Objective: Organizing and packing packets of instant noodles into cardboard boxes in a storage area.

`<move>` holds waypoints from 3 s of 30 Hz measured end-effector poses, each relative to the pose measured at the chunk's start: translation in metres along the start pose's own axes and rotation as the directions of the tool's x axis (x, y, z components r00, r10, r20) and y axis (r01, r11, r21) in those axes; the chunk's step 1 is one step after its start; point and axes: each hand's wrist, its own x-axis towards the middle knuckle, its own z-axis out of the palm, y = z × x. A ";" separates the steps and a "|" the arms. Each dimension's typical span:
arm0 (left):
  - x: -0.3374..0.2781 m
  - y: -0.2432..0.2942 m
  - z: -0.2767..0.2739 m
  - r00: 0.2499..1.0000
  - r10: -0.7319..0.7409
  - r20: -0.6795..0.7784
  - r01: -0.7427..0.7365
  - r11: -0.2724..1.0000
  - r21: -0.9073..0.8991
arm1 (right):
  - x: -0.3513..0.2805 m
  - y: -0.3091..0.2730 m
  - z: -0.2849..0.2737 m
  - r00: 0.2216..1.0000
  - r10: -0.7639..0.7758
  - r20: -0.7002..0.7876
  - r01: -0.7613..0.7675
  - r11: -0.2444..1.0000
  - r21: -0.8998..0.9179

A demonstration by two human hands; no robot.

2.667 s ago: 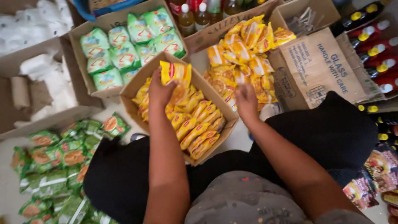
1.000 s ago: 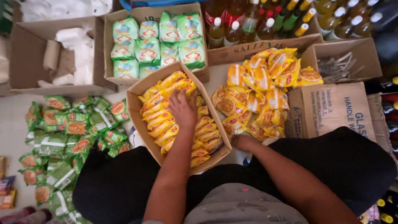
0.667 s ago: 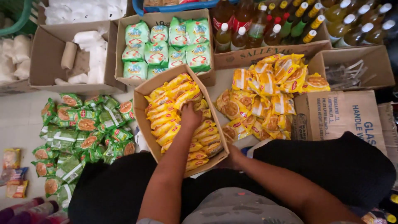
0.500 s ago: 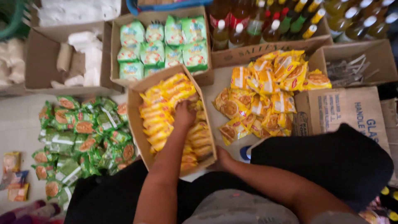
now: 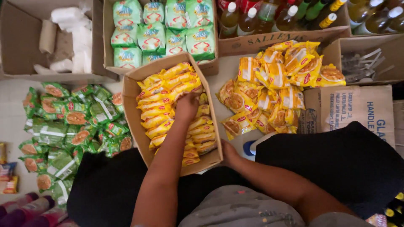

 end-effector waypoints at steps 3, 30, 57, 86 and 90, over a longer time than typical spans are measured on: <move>0.012 -0.007 0.011 0.996 0.000 -0.092 -0.004 0.999 -0.035 | -0.009 -0.033 -0.018 0.959 -0.182 0.218 0.230 0.949 -0.217; 0.031 -0.021 0.019 0.986 -0.144 -0.087 0.130 0.981 -0.143 | -0.035 -0.183 -0.007 0.626 -0.780 -0.011 -0.167 -0.121 -0.978; 0.019 0.015 -0.132 0.915 -0.049 0.400 0.225 0.885 -0.406 | -0.153 -0.125 0.286 0.301 -0.686 0.662 0.295 -0.593 -0.749; 0.003 0.055 -0.020 0.993 0.021 -0.114 0.048 0.823 0.566 | -0.015 -0.224 -0.068 0.247 -0.964 0.103 0.138 -0.070 -0.988; 0.001 0.049 -0.016 0.993 0.031 -0.112 0.037 0.826 0.562 | 0.007 -0.214 -0.070 0.320 -0.935 0.154 0.136 -0.116 -0.984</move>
